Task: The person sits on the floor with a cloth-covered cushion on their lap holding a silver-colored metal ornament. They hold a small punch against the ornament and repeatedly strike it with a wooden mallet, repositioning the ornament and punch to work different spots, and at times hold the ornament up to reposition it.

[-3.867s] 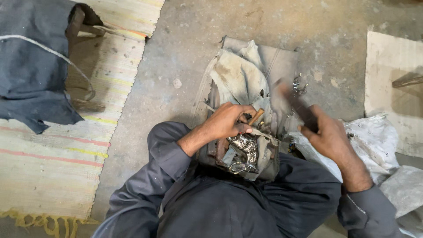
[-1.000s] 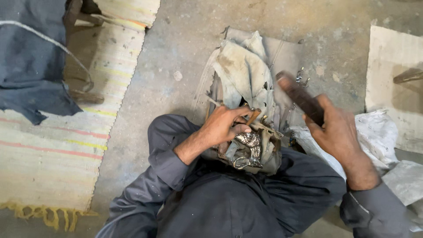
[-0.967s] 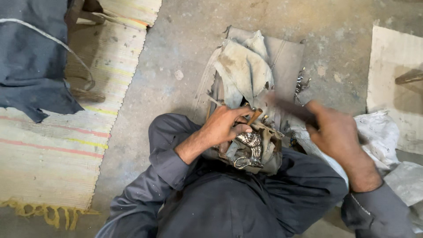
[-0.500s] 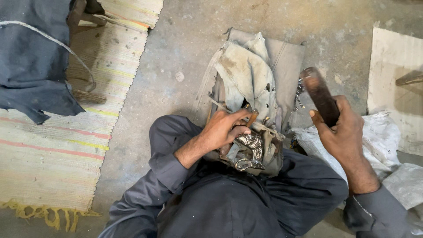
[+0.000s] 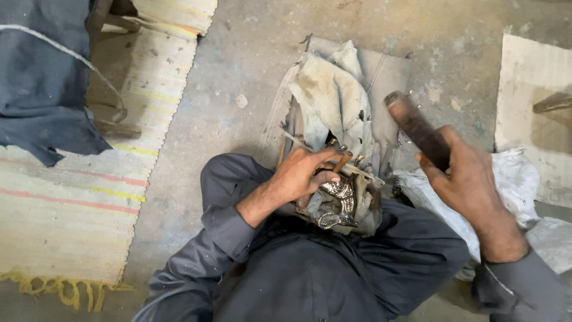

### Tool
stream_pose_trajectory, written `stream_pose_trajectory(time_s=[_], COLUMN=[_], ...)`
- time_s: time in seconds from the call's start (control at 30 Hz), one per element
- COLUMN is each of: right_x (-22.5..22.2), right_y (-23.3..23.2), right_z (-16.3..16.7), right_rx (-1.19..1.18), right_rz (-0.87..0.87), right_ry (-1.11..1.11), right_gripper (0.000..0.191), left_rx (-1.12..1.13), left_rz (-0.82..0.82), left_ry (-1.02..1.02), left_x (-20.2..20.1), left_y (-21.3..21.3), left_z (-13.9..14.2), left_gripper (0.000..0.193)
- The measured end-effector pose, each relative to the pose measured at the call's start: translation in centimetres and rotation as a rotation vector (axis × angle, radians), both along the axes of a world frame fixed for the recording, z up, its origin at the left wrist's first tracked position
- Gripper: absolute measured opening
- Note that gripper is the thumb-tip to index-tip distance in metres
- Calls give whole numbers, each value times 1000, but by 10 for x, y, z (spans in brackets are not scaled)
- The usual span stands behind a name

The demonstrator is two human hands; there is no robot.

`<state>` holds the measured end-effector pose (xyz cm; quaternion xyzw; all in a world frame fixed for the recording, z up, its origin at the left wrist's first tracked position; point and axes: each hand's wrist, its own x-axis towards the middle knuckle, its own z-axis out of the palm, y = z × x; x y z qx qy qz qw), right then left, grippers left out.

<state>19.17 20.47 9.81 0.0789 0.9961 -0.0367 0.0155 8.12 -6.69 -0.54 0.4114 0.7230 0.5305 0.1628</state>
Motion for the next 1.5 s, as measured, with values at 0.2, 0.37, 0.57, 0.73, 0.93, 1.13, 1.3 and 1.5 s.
stream_pose_trajectory(time_s=[0.2,0.37,0.57,0.73,0.93,1.13,1.3,1.5], right_x=[7,13,18,22,23,29,33,35], right_y=[-5,-8,-8,-13,-11,-16,-19,-22], right_z=[-2,-8,-7,-7,-6,-4,-2,0], right_rx=[-119,17,5,127,-49,-198,-145,-105], right_rz=[-88,58,100,90,25,-95,-7,-7], right_ry=[80,102,124,56,151,186,249,194], right_gripper=[28,34,39,38,34,29,34,38], left_rx=[77,36,52,-2,-57,43,111,71], left_rz=[-9,-18,-24,4,-11,0,-22,-7], left_ry=[66,73,87,93,58,120,163,160], left_x=[0,0,4,7,13,16,17,21], left_y=[0,-2,-6,-6,-9,-11,-12,-13], left_z=[-3,-7,-9,-9,-11,-16,-17,-20], left_gripper=[46,38,35,39,35,38,39,37])
